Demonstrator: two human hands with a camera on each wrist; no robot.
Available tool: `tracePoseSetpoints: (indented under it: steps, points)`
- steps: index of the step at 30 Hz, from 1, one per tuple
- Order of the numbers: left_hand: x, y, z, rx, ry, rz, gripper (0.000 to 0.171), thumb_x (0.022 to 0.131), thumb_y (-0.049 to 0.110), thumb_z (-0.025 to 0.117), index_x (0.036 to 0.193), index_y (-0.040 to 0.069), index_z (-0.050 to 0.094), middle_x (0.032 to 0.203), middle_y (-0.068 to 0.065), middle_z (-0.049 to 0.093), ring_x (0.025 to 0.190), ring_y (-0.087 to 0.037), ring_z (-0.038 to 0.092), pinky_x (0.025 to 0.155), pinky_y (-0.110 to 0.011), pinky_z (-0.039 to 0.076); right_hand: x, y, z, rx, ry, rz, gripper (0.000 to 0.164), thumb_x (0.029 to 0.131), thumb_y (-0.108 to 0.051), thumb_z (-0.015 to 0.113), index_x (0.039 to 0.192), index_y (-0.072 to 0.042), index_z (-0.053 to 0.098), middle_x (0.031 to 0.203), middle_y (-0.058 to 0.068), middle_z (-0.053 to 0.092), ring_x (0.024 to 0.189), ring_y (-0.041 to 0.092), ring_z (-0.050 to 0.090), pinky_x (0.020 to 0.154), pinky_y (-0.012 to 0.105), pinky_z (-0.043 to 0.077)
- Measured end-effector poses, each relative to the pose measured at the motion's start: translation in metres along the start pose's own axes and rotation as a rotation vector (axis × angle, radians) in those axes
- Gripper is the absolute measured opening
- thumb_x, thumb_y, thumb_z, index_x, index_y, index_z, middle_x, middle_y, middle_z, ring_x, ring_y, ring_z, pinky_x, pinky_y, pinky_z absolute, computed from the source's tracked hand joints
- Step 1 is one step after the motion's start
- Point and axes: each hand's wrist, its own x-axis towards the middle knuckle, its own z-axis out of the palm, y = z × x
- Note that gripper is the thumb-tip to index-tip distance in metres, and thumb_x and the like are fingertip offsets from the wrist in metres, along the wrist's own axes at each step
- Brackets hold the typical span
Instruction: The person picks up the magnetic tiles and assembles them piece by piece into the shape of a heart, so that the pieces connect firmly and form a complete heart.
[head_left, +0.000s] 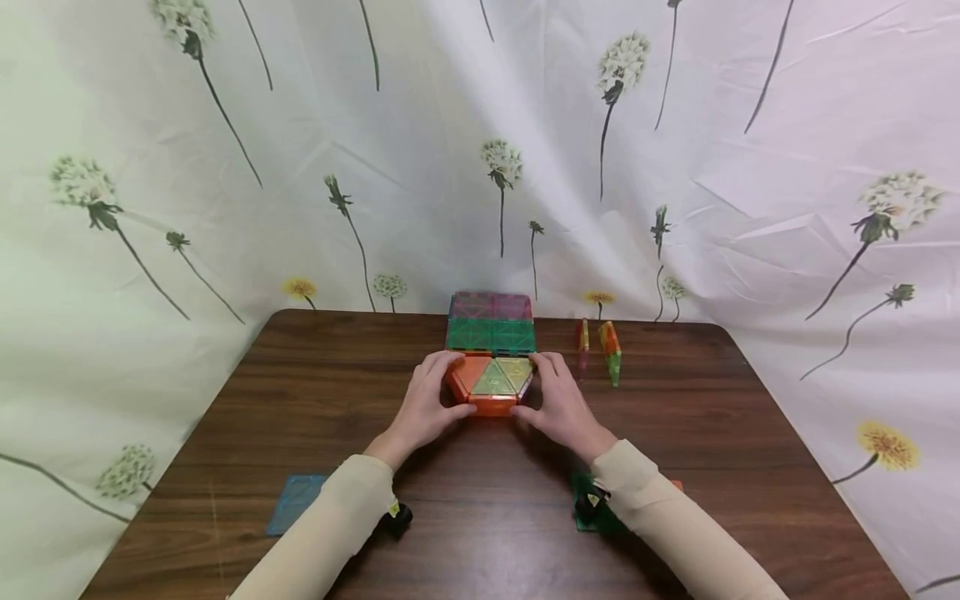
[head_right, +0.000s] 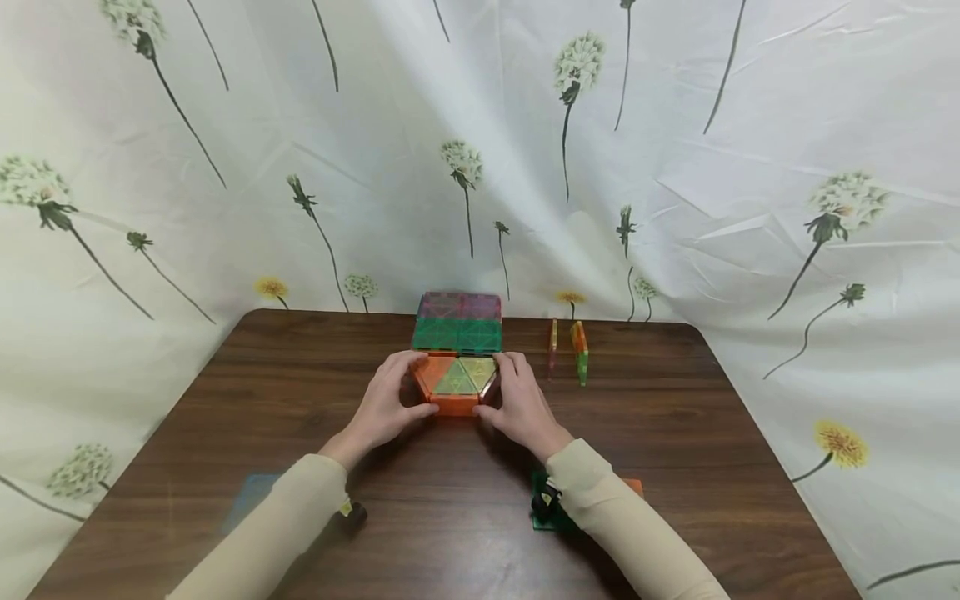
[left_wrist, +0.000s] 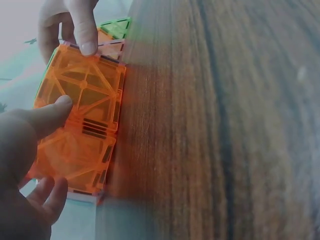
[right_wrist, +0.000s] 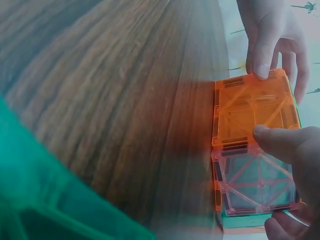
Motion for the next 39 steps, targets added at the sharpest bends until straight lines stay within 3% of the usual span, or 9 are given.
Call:
tracePoseSetpoints:
  steps: [6, 10, 14, 20, 23, 27, 31, 35, 39]
  points:
    - [0.001, -0.001, 0.003, -0.022, 0.033, -0.004, 0.076, 0.082, 0.021, 0.093, 0.146, 0.008, 0.054, 0.154, -0.018, 0.04, 0.14, -0.037, 0.044, 0.117, -0.055, 0.042, 0.0, 0.003, -0.001, 0.021, 0.013, 0.001, 0.082, 0.086, -0.033, 0.09, 0.149, -0.003, 0.046, 0.146, 0.019, 0.04, 0.128, 0.032, 0.049, 0.104, 0.046, 0.054]
    - [0.003, -0.001, 0.004, -0.022, 0.051, -0.001, 0.074, 0.083, 0.022, 0.093, 0.145, 0.008, 0.055, 0.151, -0.019, 0.04, 0.137, -0.037, 0.046, 0.114, -0.054, 0.044, 0.007, 0.007, -0.006, 0.068, -0.019, 0.011, 0.079, 0.093, -0.04, 0.082, 0.154, -0.007, 0.044, 0.155, 0.021, 0.034, 0.138, 0.037, 0.043, 0.108, 0.054, 0.05]
    - [0.006, -0.001, 0.005, -0.015, 0.062, 0.011, 0.069, 0.085, 0.021, 0.091, 0.142, 0.006, 0.057, 0.149, -0.019, 0.041, 0.135, -0.038, 0.048, 0.112, -0.055, 0.046, 0.02, 0.015, -0.01, 0.094, -0.082, 0.004, 0.077, 0.101, -0.044, 0.07, 0.162, -0.011, 0.037, 0.168, 0.02, 0.022, 0.151, 0.041, 0.031, 0.114, 0.062, 0.041]
    - [0.005, -0.007, 0.004, -0.03, 0.066, 0.015, 0.061, 0.086, 0.019, 0.09, 0.138, 0.006, 0.061, 0.149, -0.019, 0.042, 0.131, -0.038, 0.052, 0.109, -0.055, 0.048, 0.032, 0.021, -0.01, 0.014, -0.237, -0.014, 0.075, 0.108, -0.052, 0.053, 0.167, -0.013, 0.028, 0.176, 0.012, 0.014, 0.16, 0.035, 0.02, 0.122, 0.058, 0.032]
    - [0.002, -0.011, 0.0, -0.036, 0.075, 0.01, 0.059, 0.087, 0.018, 0.089, 0.138, 0.006, 0.061, 0.149, -0.019, 0.042, 0.131, -0.038, 0.052, 0.108, -0.056, 0.048, 0.032, 0.018, -0.01, 0.007, -0.276, -0.023, 0.074, 0.109, -0.052, 0.05, 0.167, -0.011, 0.028, 0.175, 0.013, 0.015, 0.16, 0.036, 0.02, 0.123, 0.058, 0.03]
    - [-0.002, -0.014, -0.007, -0.025, 0.101, -0.005, 0.054, 0.088, 0.013, 0.088, 0.135, 0.006, 0.063, 0.147, -0.019, 0.043, 0.126, -0.038, 0.053, 0.103, -0.053, 0.05, 0.028, 0.01, -0.01, 0.019, -0.264, -0.037, 0.07, 0.109, -0.051, 0.051, 0.165, -0.011, 0.035, 0.173, 0.016, 0.021, 0.156, 0.041, 0.025, 0.119, 0.061, 0.036]
    - [-0.005, -0.013, -0.014, 0.024, 0.167, -0.007, 0.04, 0.087, 0.003, 0.086, 0.123, 0.006, 0.068, 0.129, -0.017, 0.05, 0.101, -0.032, 0.059, 0.084, -0.041, 0.052, 0.023, 0.003, -0.01, 0.01, -0.248, -0.061, 0.065, 0.11, -0.048, 0.052, 0.163, -0.013, 0.04, 0.169, 0.017, 0.028, 0.149, 0.04, 0.032, 0.113, 0.058, 0.043]
    - [-0.007, -0.006, -0.014, 0.048, 0.189, 0.085, 0.027, 0.086, -0.002, 0.081, 0.111, 0.005, 0.072, 0.11, -0.014, 0.055, 0.084, -0.025, 0.057, 0.072, -0.035, 0.05, 0.019, -0.006, -0.009, -0.009, -0.23, -0.098, 0.061, 0.11, -0.045, 0.053, 0.161, -0.013, 0.044, 0.163, 0.019, 0.035, 0.141, 0.037, 0.04, 0.109, 0.054, 0.047]
    - [-0.009, 0.002, -0.011, 0.087, 0.103, 0.173, 0.031, 0.088, 0.018, 0.087, 0.114, 0.009, 0.073, 0.113, -0.009, 0.057, 0.097, -0.025, 0.055, 0.076, -0.038, 0.051, 0.018, -0.013, -0.009, -0.026, -0.204, -0.137, 0.057, 0.11, -0.043, 0.054, 0.157, -0.01, 0.05, 0.154, 0.019, 0.043, 0.131, 0.034, 0.045, 0.103, 0.051, 0.051]
